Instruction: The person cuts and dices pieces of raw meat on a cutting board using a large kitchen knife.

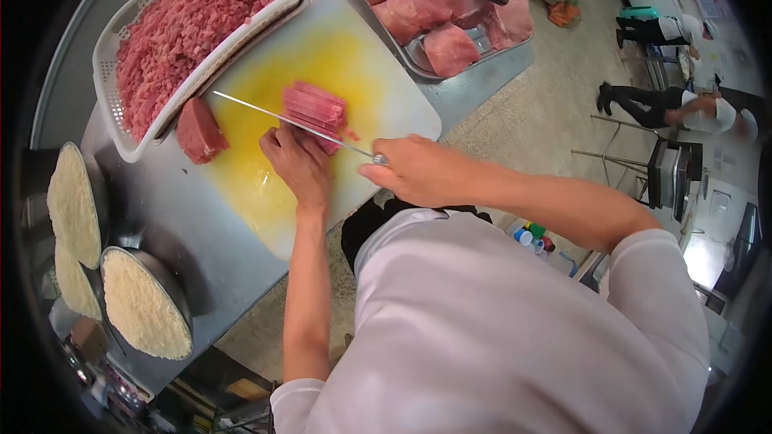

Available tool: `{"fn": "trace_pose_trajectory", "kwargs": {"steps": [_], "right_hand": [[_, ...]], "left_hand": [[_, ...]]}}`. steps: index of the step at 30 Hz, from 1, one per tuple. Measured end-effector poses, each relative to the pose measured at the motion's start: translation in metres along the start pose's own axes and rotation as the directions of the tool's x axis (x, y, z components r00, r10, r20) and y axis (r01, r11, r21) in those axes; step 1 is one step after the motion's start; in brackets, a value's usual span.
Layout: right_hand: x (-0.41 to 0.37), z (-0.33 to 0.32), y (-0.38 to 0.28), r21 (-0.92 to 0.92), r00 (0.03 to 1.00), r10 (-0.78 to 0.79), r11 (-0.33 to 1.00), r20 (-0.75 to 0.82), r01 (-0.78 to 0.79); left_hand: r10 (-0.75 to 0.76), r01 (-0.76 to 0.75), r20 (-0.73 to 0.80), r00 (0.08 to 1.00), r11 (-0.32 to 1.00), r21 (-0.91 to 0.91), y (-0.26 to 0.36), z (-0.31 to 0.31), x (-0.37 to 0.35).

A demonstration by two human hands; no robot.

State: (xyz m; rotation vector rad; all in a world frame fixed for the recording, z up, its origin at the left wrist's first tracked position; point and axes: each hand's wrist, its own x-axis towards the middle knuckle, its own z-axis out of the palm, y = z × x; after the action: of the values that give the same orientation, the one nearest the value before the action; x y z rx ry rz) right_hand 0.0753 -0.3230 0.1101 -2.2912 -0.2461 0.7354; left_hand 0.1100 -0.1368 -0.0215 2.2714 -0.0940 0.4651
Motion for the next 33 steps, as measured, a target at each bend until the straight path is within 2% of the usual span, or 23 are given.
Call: {"fn": "trace_pose_trajectory", "kwargs": {"steps": [1,4,8,10,11,13,17,20,22,27,29,31,33], "right_hand": [[0.015,0.01,0.004,0.003,0.993,-0.106,0.994,-0.045,0.106],[0.05,0.033,0.008,0.026,0.998,-0.024,0.999,-0.052,0.025],[0.028,0.011,-0.004,0.035,0.999,-0.037,0.999,-0.022,0.038],[-0.001,-0.007,-0.01,0.004,0.993,0.087,0.996,0.082,-0.088],[0.008,0.004,0.0,-0.001,0.993,0.082,0.997,0.085,-0.083],[0.032,0.044,0.028,0.061,0.988,-0.08,0.994,-0.13,0.088],[0.045,0.041,0.023,-0.012,0.97,-0.12,0.993,-0.212,0.12],[0.007,0.0,-0.005,0.009,0.992,-0.031,0.999,-0.122,0.032],[-0.027,-0.008,-0.014,0.001,0.998,0.059,0.998,-0.006,-0.059],[-0.009,0.009,-0.009,0.048,0.993,0.115,0.992,0.023,-0.116],[0.024,0.023,-0.005,0.096,0.998,-0.018,0.995,-0.053,0.023],[0.056,0.046,0.012,0.057,0.987,-0.104,0.992,-0.124,0.112],[0.068,0.048,0.008,0.023,0.99,-0.079,0.996,-0.113,0.082]], "left_hand": [[0.035,-0.036,-0.042,0.999,0.999,-0.019,0.001,0.001,0.003],[0.045,-0.047,-0.057,0.997,0.998,-0.036,-0.001,0.002,-0.005],[0.039,-0.04,-0.023,0.999,0.999,-0.027,0.0,-0.001,-0.007],[0.029,-0.029,-0.019,0.999,1.0,-0.01,-0.003,0.0,-0.009],[0.017,-0.016,-0.017,1.0,1.0,0.009,-0.006,0.001,-0.008],[0.037,-0.038,-0.039,0.999,0.999,-0.018,-0.006,-0.001,-0.006],[0.078,-0.087,-0.081,0.994,0.989,-0.118,-0.001,-0.011,-0.015],[0.08,-0.086,-0.066,0.995,0.992,-0.09,-0.01,-0.01,-0.019],[0.08,-0.082,-0.02,0.997,0.992,-0.091,-0.008,-0.014,-0.019],[0.061,-0.06,0.01,0.998,0.99,-0.125,-0.007,-0.013,-0.01],[0.074,-0.07,0.029,0.997,0.99,-0.121,-0.01,-0.014,-0.011],[0.055,-0.049,0.048,0.997,0.992,-0.12,-0.011,-0.017,-0.014],[0.069,-0.063,0.042,0.997,0.99,-0.127,-0.012,-0.017,-0.01]]}}
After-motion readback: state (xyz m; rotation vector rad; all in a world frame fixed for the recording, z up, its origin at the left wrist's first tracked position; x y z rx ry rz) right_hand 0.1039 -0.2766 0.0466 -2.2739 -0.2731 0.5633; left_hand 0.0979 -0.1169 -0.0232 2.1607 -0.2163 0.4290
